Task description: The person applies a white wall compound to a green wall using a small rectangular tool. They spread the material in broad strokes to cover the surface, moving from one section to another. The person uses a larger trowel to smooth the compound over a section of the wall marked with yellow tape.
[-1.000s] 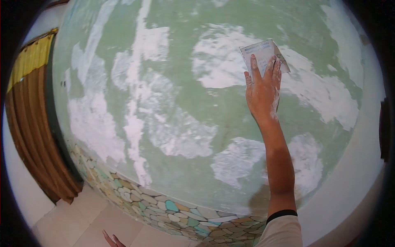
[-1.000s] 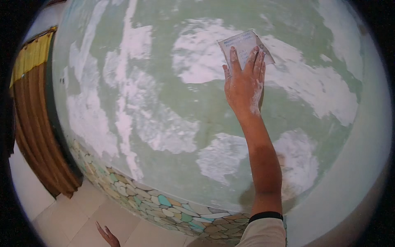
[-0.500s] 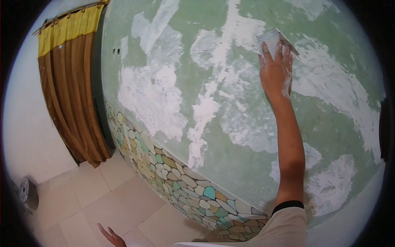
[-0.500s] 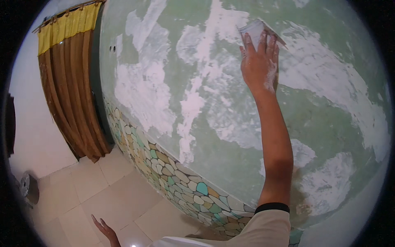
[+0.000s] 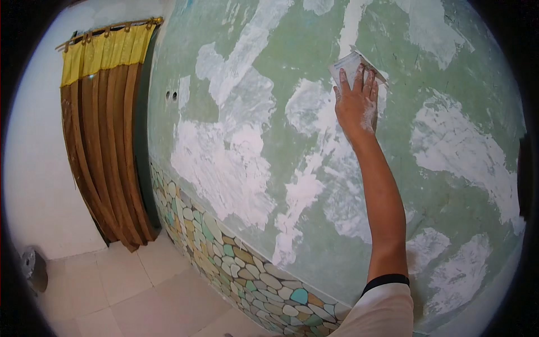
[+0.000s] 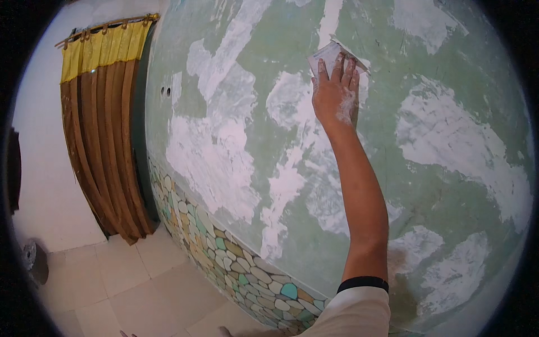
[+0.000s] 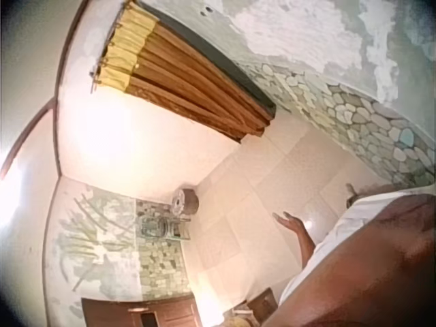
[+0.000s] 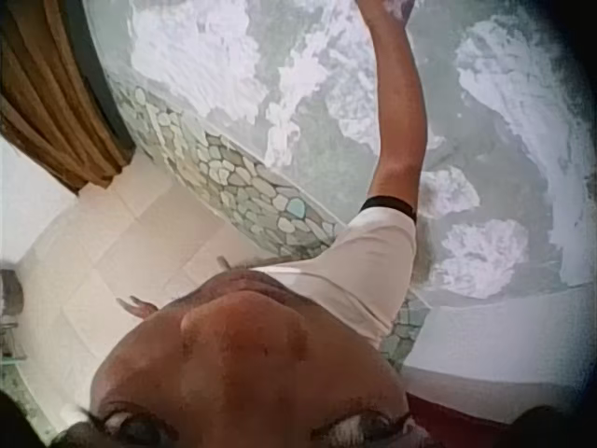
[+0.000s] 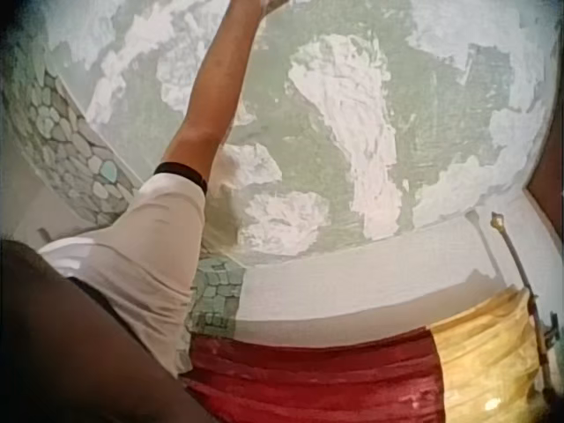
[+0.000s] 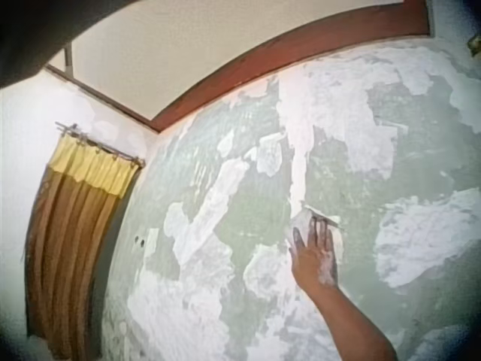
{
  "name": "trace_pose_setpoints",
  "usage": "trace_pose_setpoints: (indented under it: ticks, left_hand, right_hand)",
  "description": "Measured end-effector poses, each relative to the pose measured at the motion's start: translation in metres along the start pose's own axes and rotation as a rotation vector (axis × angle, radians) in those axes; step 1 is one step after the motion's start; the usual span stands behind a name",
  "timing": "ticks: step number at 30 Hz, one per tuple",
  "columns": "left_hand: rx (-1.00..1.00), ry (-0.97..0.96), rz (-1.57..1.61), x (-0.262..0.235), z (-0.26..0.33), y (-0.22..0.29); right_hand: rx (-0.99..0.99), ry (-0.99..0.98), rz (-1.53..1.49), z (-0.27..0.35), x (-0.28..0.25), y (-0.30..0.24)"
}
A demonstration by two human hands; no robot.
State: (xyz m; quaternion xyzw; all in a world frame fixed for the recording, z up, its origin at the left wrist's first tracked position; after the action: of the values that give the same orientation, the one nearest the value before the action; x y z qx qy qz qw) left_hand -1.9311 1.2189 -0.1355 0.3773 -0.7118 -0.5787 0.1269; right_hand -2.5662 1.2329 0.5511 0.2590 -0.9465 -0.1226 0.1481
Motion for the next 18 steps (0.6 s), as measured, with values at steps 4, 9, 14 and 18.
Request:
trace_pose_setpoints:
  ticks: [4,9,14,18]
  left_hand:
    - [0.059,-0.015,0.004,0.039,-0.029,0.006]
    - [0.117,-0.078,0.044,0.092,-0.062,0.020]
    - [0.147,-0.113,0.070,0.128,-0.088,0.026]
    - [0.162,-0.174,0.100,0.156,-0.105,0.024]
  right_hand:
    - [0.021,0.004,0.074,-0.033,0.015,-0.015]
    - [0.071,0.101,0.128,-0.080,0.043,-0.010]
    - [0.122,0.167,0.212,-0.120,0.061,-0.012]
    - [0.165,0.183,0.305,-0.126,0.068,-0.011]
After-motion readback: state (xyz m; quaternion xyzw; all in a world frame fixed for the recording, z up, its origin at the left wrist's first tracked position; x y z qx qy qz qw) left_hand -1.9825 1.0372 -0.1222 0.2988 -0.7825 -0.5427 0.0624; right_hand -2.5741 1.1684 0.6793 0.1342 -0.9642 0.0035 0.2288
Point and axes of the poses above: each hand's wrist, its own z-axis away from the middle knuckle, its own x-axis out of the palm, y = z × x, the point moved 3 cm from there along -z, towards the middle knuckle, and after that the axes turned 15 degrees about y, right-handed, at the moved point
